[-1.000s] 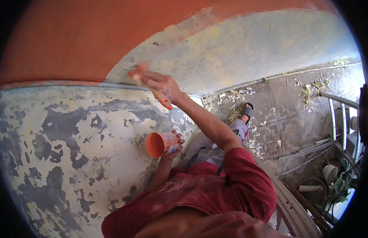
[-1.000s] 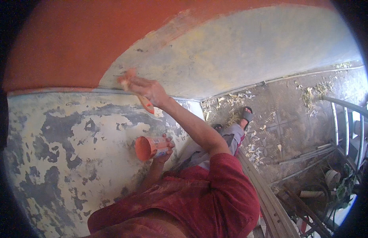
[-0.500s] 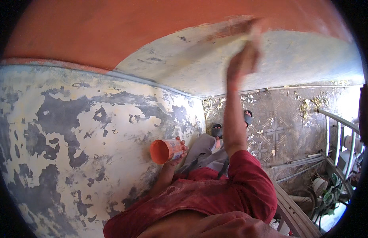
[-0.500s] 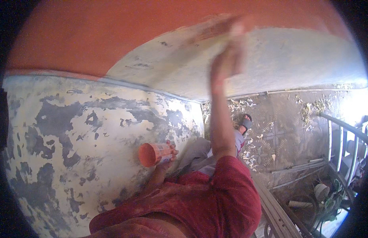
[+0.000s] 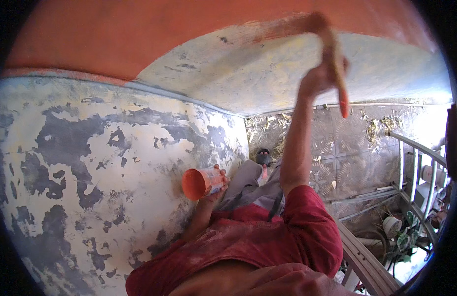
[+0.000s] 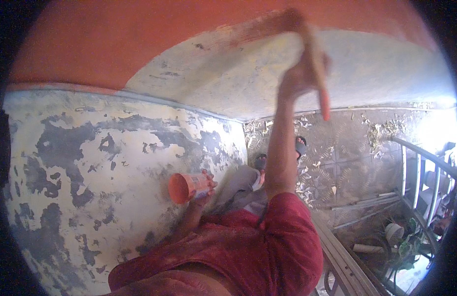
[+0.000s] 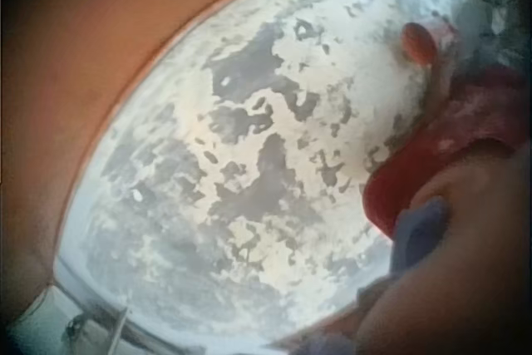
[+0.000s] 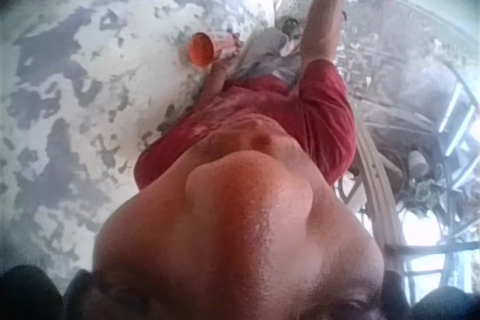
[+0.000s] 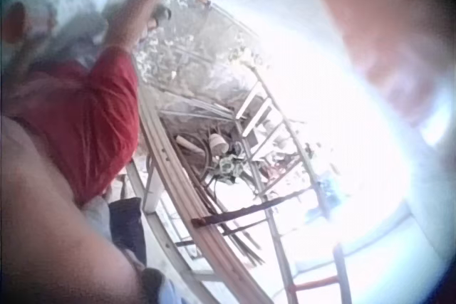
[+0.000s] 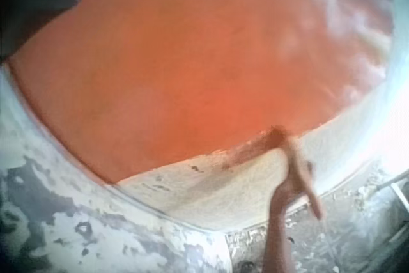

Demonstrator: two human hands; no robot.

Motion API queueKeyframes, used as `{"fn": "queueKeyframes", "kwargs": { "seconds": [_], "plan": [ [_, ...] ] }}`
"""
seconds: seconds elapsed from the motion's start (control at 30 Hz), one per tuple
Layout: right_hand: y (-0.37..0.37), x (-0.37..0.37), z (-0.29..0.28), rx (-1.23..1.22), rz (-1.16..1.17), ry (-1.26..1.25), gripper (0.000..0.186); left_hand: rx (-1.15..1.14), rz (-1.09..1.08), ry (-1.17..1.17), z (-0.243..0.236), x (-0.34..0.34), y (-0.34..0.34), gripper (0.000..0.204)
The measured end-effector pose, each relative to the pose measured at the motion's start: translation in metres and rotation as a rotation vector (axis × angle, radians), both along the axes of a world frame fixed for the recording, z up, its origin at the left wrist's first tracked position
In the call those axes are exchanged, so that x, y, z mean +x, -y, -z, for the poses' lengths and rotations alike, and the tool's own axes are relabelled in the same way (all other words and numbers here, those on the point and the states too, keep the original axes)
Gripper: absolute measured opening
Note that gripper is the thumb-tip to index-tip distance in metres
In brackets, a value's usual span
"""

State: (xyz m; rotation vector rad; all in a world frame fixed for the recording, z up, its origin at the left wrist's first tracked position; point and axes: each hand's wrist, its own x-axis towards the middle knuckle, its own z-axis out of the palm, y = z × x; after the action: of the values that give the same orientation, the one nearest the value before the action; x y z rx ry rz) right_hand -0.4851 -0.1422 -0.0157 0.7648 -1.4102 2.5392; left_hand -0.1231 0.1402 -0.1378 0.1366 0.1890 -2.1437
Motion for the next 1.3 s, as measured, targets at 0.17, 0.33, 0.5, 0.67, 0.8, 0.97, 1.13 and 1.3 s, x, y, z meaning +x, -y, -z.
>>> {"fn": "queueKeyframes", "kwargs": {
  "seconds": [0.17, 0.33, 0.5, 0.67, 0.8, 0.97, 1.13, 1.3],
  "plan": [
    [0.005, -0.017, -0.011, 0.027, 0.339, -0.068, 0.014, -0.014, 0.003, 0.013, -0.003, 0.000, 0.002, 0.054],
    [0.012, 0.156, -0.001, -0.071, -0.140, -0.305, 0.018, -0.020, -0.001, 0.002, -0.010, 0.001, 0.002, 0.054],
    [-0.021, 0.203, 0.000, -0.013, -0.865, -0.590, 0.027, -0.012, -0.006, 0.012, -0.013, 0.000, 0.004, 0.054],
    [-0.008, 0.066, -0.014, 0.018, -0.414, -0.202, 0.017, -0.011, -0.013, 0.003, -0.006, -0.003, 0.003, 0.055],
    [0.002, -0.032, -0.003, -0.050, 0.228, -0.020, 0.017, 0.010, -0.034, -0.033, 0.001, -0.004, -0.005, 0.055],
    [0.018, 0.073, 0.012, 0.322, 0.209, -0.158, 0.041, 0.025, -0.063, -0.046, 0.002, -0.003, -0.010, 0.054],
    [-0.004, 0.258, 0.015, -0.019, -0.746, -0.447, 0.024, 0.010, -0.098, 0.009, -0.005, 0.003, -0.012, 0.054],
    [-0.012, 0.244, -0.014, 0.041, -0.971, -0.738, 0.030, -0.020, -0.101, -0.010, -0.002, 0.005, -0.008, 0.055]
  ]
}}
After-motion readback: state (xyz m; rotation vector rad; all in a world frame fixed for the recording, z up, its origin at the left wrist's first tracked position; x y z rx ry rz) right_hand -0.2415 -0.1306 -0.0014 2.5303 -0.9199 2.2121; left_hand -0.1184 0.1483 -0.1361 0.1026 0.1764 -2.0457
